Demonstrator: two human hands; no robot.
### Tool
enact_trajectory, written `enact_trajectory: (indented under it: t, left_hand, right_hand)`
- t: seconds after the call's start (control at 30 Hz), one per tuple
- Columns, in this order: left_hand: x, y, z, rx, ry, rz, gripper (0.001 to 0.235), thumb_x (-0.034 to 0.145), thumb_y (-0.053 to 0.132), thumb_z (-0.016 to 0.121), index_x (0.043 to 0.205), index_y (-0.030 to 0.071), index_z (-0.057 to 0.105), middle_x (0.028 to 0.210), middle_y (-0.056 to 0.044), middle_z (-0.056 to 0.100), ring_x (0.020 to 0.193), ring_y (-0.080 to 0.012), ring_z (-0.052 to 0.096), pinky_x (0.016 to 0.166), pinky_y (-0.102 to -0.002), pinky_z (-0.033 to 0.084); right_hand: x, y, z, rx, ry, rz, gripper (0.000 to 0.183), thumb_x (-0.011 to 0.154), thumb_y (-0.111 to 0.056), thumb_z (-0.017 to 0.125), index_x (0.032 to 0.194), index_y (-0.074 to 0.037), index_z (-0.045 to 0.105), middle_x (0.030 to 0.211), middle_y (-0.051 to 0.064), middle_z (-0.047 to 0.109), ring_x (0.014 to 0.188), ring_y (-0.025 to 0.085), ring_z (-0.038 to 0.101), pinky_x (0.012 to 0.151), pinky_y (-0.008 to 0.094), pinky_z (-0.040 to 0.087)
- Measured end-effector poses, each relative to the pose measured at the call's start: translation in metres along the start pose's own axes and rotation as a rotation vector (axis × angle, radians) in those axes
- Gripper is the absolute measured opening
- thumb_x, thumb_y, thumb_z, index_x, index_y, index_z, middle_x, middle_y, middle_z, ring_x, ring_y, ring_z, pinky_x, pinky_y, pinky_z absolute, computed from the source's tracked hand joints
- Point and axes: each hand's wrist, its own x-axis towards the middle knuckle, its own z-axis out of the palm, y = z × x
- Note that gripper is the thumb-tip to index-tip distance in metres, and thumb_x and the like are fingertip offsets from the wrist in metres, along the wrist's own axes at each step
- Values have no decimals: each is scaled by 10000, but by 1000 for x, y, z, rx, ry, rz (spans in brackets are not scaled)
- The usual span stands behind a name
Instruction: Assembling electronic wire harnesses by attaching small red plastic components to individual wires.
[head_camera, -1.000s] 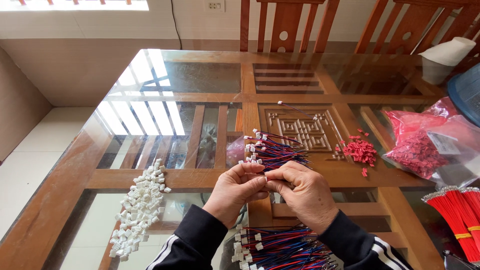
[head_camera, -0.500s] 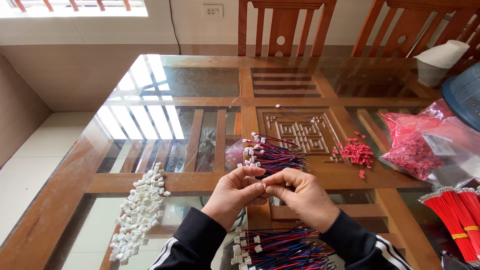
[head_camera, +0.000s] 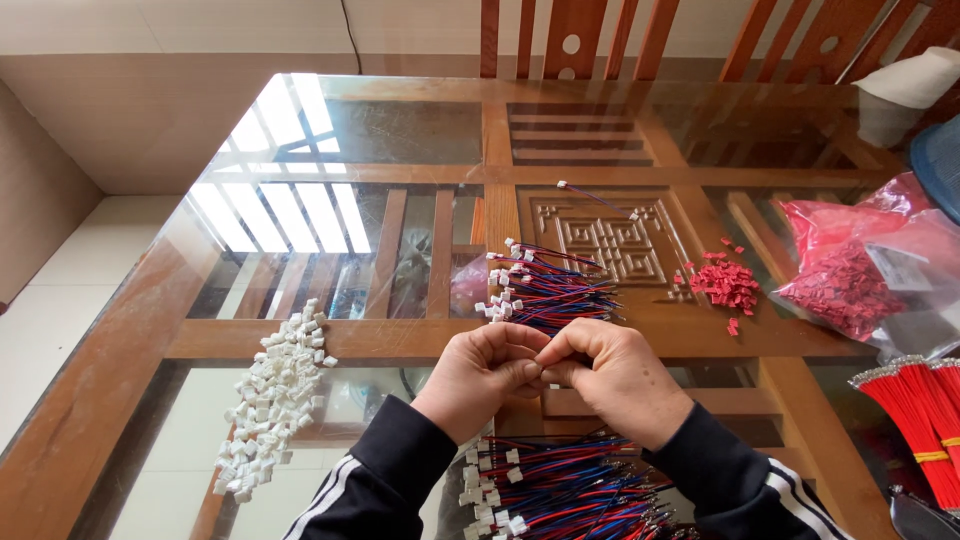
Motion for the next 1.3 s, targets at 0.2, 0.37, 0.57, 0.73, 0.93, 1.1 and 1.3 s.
enact_trajectory:
  t: [0.2,0.37,0.57,0.73,0.93,1.1,1.3]
  left_hand:
    - [5,-7,-2,0,66,-27,368,845,-110,643,1203,-28,635,872,-165,721,748,-213,718,687,-357,642]
    - [5,7,-7,6,14,-4,431,799,-31,701,1218,27,625,801,-173,724,714,-212,704,668,-320,597]
    - [9,-1,-14,-118,36,12,454,784,-14,721,1223,27,613,797,-171,701,739,-260,717,716,-362,613]
    - [12,-5,-16,-139,21,39,427,798,-1,718,1211,14,612,818,-169,705,731,-234,707,732,-350,611]
    - [12,-6,-12,-128,3,37,347,828,-8,700,1164,25,619,815,-144,700,728,-202,702,717,-328,608]
    - [10,4,0,107,162,135,189,845,-50,667,1022,14,678,772,-122,717,618,-125,594,606,-249,516]
    - [12,8,-1,173,402,103,163,764,-25,783,901,45,727,748,-67,702,564,-94,605,546,-213,558]
  right_hand:
    - [5,4,2,31,20,35,134,698,-22,800,740,-149,800,717,20,735,759,148,705,773,290,543]
    - [4,3,-3,214,-30,-102,77,754,-25,773,793,-91,777,760,12,757,708,78,689,708,204,576]
    - [6,7,-2,223,-64,-25,95,838,-75,709,895,-86,783,804,0,753,706,70,640,683,208,541]
    - [5,2,4,172,-11,101,90,822,-106,729,883,-85,791,772,-14,769,667,51,615,650,199,515]
    - [2,0,10,-21,112,-140,73,829,-101,677,819,-120,746,769,-20,745,723,87,685,723,230,545]
    - [6,7,6,-242,108,-344,133,842,-116,650,960,-85,703,947,44,718,872,177,674,803,294,516]
    - [-11,-18,-4,-518,-313,-186,154,735,-387,768,782,-254,707,802,-51,695,773,171,634,735,335,474]
